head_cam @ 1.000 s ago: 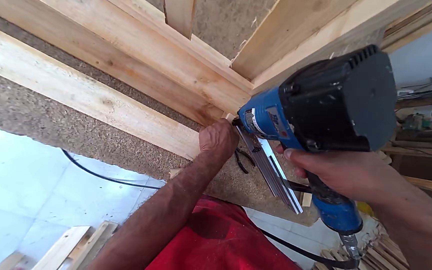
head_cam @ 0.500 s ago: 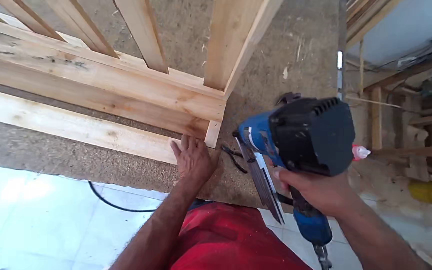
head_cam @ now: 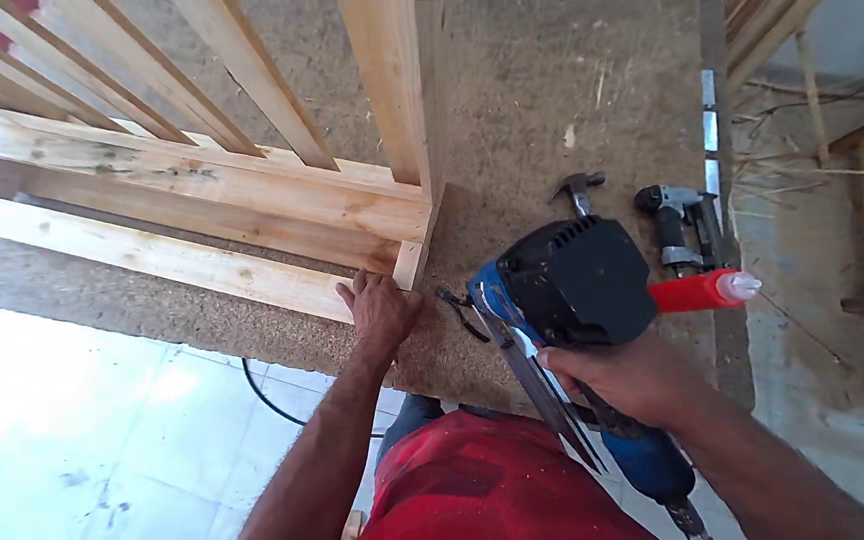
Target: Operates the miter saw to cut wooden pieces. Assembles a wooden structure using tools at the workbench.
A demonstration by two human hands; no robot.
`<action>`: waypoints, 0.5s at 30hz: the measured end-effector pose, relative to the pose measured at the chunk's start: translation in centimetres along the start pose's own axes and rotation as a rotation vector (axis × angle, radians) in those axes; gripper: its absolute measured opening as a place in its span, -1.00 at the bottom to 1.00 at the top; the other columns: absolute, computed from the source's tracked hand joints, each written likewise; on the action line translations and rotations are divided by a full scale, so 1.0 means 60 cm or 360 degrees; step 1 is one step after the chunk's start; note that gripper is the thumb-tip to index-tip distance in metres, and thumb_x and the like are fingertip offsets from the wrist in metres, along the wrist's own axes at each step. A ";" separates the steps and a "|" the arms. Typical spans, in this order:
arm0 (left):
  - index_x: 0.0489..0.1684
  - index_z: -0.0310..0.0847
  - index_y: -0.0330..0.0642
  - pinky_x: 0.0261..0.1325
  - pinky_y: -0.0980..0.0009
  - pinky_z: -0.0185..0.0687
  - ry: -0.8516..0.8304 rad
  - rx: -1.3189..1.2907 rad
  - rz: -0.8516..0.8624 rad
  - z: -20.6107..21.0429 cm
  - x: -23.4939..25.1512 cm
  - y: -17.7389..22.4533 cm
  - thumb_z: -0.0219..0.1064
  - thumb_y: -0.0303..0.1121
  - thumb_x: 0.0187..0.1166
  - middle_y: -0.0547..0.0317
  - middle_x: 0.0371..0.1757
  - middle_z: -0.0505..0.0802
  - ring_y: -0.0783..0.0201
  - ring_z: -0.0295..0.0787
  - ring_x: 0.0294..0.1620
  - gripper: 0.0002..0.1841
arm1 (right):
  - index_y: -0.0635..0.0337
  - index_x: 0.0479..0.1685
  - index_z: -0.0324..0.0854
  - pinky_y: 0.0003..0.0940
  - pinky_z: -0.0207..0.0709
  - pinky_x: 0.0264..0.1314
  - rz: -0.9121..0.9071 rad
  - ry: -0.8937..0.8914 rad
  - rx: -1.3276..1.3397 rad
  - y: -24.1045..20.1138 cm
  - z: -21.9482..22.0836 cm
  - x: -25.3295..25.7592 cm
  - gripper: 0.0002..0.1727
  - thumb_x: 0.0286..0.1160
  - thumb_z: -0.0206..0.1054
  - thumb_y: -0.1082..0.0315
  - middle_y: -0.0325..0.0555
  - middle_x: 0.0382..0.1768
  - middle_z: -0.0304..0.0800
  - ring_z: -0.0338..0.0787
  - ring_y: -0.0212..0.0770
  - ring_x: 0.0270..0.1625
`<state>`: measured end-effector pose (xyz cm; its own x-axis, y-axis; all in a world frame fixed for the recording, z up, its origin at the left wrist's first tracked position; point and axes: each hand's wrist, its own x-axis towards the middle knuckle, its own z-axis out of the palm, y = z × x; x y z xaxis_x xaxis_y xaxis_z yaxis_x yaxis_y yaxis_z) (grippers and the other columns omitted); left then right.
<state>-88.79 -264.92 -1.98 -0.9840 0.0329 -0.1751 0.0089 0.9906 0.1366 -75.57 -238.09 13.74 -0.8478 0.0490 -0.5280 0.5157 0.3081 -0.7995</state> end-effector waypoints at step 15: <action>0.09 0.82 0.04 0.73 -0.52 -0.31 0.0066 -0.0195 0.0089 0.011 0.008 -0.016 0.17 0.34 0.42 0.20 0.22 0.88 -0.09 0.38 0.71 -0.37 | 0.08 -0.24 0.75 -0.28 0.70 -0.59 -0.0104 -0.0285 -0.0457 -0.161 0.100 0.120 -0.86 0.32 0.55 0.28 -0.06 -0.58 0.80 0.76 -0.17 -0.66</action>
<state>-89.16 -265.75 -2.83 -0.9892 0.0795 -0.1236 0.0445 0.9636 0.2636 -85.90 -246.42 15.96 -0.8297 -0.1397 -0.5405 0.3835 0.5610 -0.7337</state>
